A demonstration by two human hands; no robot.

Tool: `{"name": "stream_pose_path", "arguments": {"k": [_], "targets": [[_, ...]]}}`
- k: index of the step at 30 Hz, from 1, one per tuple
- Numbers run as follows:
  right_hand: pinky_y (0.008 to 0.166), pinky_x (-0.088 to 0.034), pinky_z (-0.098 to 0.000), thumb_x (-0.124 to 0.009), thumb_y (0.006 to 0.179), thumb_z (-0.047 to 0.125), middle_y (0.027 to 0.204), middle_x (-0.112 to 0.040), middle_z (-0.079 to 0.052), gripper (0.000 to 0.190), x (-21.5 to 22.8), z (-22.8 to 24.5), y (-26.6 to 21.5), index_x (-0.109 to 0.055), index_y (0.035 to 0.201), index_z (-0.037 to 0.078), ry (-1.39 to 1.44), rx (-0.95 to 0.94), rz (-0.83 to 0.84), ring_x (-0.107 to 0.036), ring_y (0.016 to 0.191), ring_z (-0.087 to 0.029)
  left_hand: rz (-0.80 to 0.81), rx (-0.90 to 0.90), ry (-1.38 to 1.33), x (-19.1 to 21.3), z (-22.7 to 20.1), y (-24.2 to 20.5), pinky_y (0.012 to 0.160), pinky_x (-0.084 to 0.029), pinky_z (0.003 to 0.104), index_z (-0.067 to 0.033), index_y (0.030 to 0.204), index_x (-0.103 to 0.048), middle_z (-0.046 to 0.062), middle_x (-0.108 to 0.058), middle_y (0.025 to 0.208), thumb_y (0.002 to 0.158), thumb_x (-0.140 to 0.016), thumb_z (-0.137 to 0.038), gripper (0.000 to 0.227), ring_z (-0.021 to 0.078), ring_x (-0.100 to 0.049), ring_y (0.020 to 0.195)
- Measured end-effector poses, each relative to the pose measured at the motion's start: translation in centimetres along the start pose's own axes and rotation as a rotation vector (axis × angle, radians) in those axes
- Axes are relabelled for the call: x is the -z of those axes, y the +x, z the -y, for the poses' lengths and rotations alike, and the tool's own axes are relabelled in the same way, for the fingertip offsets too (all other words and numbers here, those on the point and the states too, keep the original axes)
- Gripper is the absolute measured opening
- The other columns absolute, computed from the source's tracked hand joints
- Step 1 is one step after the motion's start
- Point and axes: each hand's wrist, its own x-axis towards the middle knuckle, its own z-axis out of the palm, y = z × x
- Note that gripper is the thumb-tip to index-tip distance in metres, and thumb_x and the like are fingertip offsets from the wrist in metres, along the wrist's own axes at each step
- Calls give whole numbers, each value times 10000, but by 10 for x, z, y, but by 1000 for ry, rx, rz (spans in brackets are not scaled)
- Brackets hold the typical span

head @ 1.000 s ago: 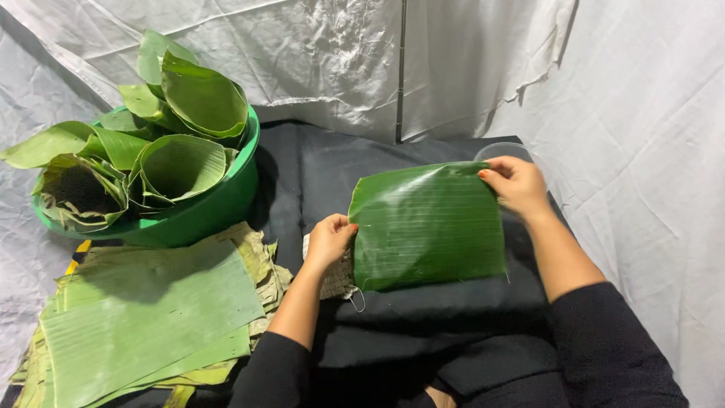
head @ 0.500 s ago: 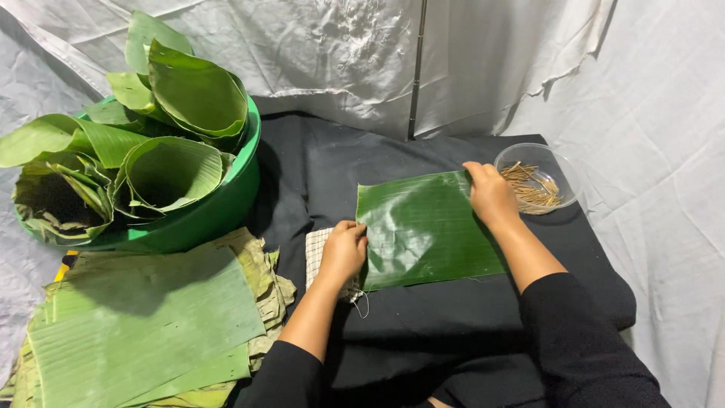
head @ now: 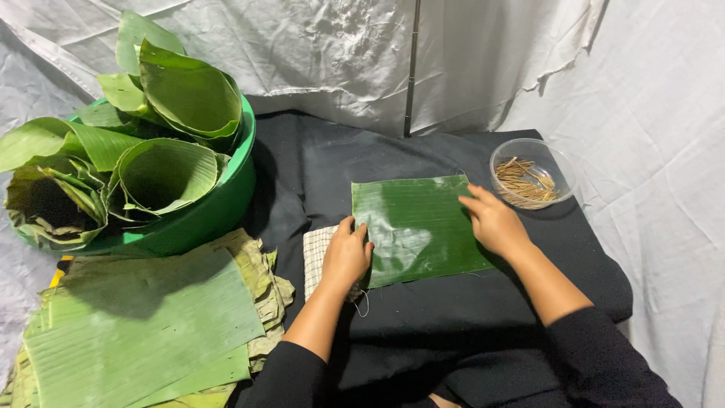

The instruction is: Wiping banana leaves with a cloth and folding them into cones for food packaging

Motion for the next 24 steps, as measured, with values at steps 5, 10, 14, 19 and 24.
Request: {"name": "stream_pose_path", "arguments": {"k": [5, 10, 14, 19, 24], "targets": [[1122, -415, -554, -514, 994, 313, 1508, -555, -36, 430, 28, -12, -47, -599, 1414, 267, -38, -103, 243, -458, 1440, -318, 14, 11, -35, 8, -5, -3, 980, -555, 517, -57, 1344, -653, 233, -499, 1443, 904, -697, -239, 478, 448, -615, 1226], [1204, -229, -644, -472, 1017, 478, 1621, -419, -3, 553, 32, -3, -67, -428, 1553, 349, -42, -228, 398, -301, 1536, -306, 80, 7, -66, 52, -19, -19, 1040, -523, 537, -118, 1416, -597, 207, -445, 1507, 895, -713, -298, 564, 430, -557, 1311], [1247, -185, -589, -447, 1027, 522, 1649, -368, 48, 536, 30, -2, -72, -443, 1536, 352, -45, -256, 396, -269, 1552, -262, 460, 123, 286, 87, -24, -43, 1209, -209, 598, -349, 1592, -340, 152, -175, 1686, 696, -845, -574, 1053, 487, -146, 1532], [1260, -172, -566, -435, 1032, 547, 1653, -362, 58, 539, 27, -3, -75, -452, 1533, 350, -33, -263, 389, -269, 1552, -246, 559, 189, 267, 81, -12, -49, 1257, -150, 559, -381, 1617, -280, 165, -105, 1714, 626, -897, -548, 1179, 495, -86, 1549], [1257, -190, -560, -448, 1024, 532, 1644, -383, 40, 544, 32, 0, -72, -461, 1534, 341, -13, -264, 375, -288, 1547, -259, 371, 70, 219, 54, 13, -48, 1170, -337, 612, -236, 1598, -344, 239, -299, 1625, 793, -769, -261, 910, 555, -264, 1472]]}}
